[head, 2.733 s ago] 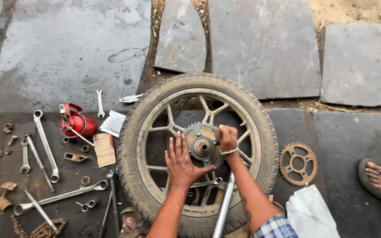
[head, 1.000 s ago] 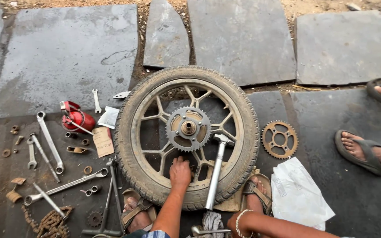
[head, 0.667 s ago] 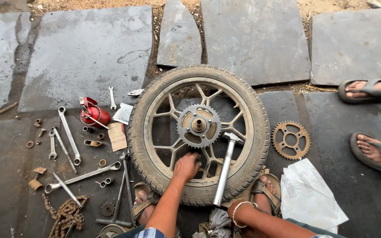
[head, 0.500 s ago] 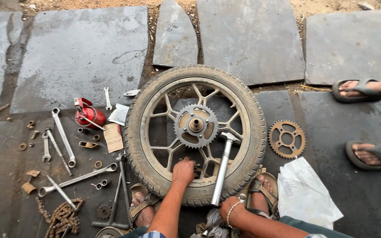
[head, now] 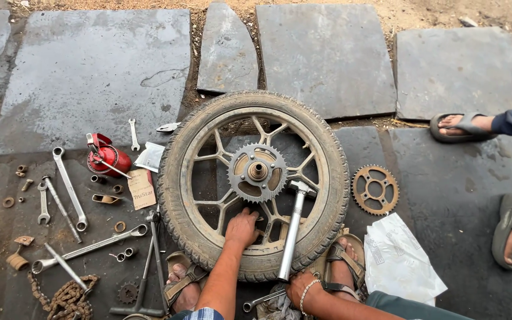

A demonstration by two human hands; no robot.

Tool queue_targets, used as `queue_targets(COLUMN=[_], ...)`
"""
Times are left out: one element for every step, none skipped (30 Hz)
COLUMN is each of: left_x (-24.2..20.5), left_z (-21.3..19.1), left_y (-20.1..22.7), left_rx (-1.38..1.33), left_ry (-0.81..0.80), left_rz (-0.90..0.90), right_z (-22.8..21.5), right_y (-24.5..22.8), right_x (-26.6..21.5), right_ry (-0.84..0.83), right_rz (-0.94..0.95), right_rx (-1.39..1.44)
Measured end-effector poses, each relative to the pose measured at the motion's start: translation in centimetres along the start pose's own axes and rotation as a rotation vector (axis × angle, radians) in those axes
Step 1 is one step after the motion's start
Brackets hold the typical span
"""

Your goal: The person fits a sprocket onto the hub of a motorcycle wheel lying on stone pavement, aligning it by hand and tapping it with a hammer, then works on the hub nut with a wrench while handling nuts, washers and a chain among scattered tools.

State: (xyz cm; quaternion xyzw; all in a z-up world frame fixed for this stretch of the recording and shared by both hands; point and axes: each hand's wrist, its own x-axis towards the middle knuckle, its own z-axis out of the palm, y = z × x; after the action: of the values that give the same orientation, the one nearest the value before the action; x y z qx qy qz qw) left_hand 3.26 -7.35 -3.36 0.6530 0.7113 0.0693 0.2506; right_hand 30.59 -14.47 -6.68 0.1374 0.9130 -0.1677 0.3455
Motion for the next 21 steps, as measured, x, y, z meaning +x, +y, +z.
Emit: queue_targets(left_x=[-0.2, -0.5, 0.2, 0.9, 1.5, 1.4, 1.2, 1.1, 0.9, 0.8, 0.6, 0.4, 0.0, -0.4, -0.5, -0.6, -0.6, -0.1, 0.5, 1.2, 1.1], left_z=[-0.6, -1.2, 1.4, 4.1, 7.0, 6.5, 5.8, 5.1, 4.6, 4.2, 3.9, 2.9, 2.0, 1.1, 0.7, 0.3, -0.2, 1.7, 3.7, 5.8, 4.9], left_y=[0.3, 0.6, -0.9, -2.4, -3.7, -3.3, -3.1, -2.9, -2.8, -2.6, -2.4, -2.1, -1.8, -1.6, -1.6, -1.6, -1.6, -2.5, -3.3, -4.1, -3.6], left_rx=[0.045, 0.090, 0.090, 0.134, 0.173, 0.170, 0.157, 0.144, 0.145, 0.148, 0.148, 0.146, 0.131, 0.117, 0.115, 0.069, 0.024, 0.024, 0.091, 0.157, 0.154], left_ry=[-0.016, -0.032, -0.032, 0.039, 0.111, 0.110, 0.118, 0.126, 0.128, 0.157, 0.185, 0.185, 0.189, 0.193, 0.191, 0.134, 0.080, 0.081, 0.104, 0.128, 0.128], left_rz=[0.038, 0.076, 0.080, 0.106, 0.129, 0.131, 0.144, 0.157, 0.159, 0.142, 0.126, 0.128, 0.099, 0.069, 0.066, 0.103, 0.138, 0.136, 0.137, 0.137, 0.138], right_z=[-0.3, -0.6, -1.3, -2.0, -2.5, -3.5, -4.7, -5.9, -6.9, -7.9, -8.7, -8.5, -8.2, -8.0, -7.6, -7.3, -7.2, -7.4, -7.5, -7.7, -8.2], right_y=[-0.4, -0.8, -1.2, -1.7, -2.1, -2.4, -2.6, -3.0, -2.9, -2.8, -2.8, -2.7, -2.8, -2.8, -2.8, -2.9, -2.8, -2.8, -2.8, -2.7, -2.8], right_x=[0.0, 0.0, -0.2, -0.2, -0.5, -0.7, -0.8, -0.9, -0.9, -0.8, -0.9, -0.8, -0.9, -0.9, -0.9, -0.9, -0.8, -0.7, -0.7, -0.7, -0.9], right_ry=[-0.025, -0.050, -0.049, -0.059, -0.073, -0.076, -0.091, -0.106, -0.105, -0.144, -0.186, -0.187, -0.211, -0.234, -0.237, -0.234, -0.230, -0.230, -0.243, -0.256, -0.259], right_rz=[-0.003, -0.007, -0.003, -0.042, -0.083, -0.079, -0.104, -0.128, -0.126, -0.116, -0.106, -0.103, -0.095, -0.087, -0.089, -0.081, -0.073, -0.075, -0.067, -0.060, -0.057], right_rx=[-0.002, -0.004, -0.002, 0.000, 0.001, 0.001, 0.056, 0.111, 0.110, 0.152, 0.196, 0.197, 0.187, 0.176, 0.176, 0.159, 0.139, 0.137, 0.142, 0.147, 0.147])
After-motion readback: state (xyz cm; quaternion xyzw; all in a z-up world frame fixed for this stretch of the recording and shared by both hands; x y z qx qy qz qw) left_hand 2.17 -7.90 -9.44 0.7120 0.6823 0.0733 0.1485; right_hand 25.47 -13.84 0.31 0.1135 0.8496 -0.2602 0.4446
